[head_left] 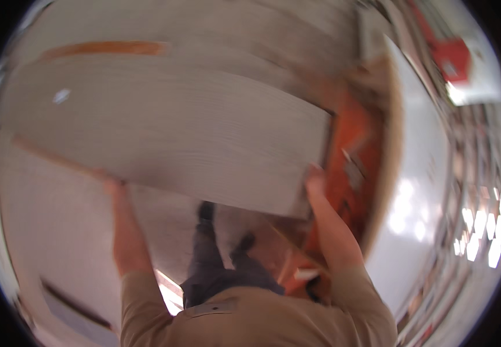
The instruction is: The person moves large wood panels across a workshop floor, placing them on a workbench and stacking them. They handle both light-colored and darker wood panels, adjusting their positions and stacking them in a pile.
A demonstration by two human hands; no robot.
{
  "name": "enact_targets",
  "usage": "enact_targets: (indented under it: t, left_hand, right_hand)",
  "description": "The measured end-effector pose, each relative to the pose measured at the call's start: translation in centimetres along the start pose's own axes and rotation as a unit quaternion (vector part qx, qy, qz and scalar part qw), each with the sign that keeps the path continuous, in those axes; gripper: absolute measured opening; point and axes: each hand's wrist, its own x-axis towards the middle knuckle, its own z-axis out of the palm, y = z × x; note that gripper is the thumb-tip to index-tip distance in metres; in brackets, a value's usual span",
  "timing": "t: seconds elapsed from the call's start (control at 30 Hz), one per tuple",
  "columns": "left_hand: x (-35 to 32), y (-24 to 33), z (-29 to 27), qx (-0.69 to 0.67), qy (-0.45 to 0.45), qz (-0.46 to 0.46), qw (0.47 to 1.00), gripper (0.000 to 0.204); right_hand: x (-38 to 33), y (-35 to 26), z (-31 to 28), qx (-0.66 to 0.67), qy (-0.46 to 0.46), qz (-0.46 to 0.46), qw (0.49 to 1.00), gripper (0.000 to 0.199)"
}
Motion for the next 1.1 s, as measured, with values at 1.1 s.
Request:
enact_targets:
  t: [1.1]
  left_hand:
    - [6.2,6.6,-6.1,0.166,0.294,0.086,0.937,0.079]
  right_hand:
    - [-8.4,-13.4,-2.3,0.828,-0.211,0.24,0.46,0.075]
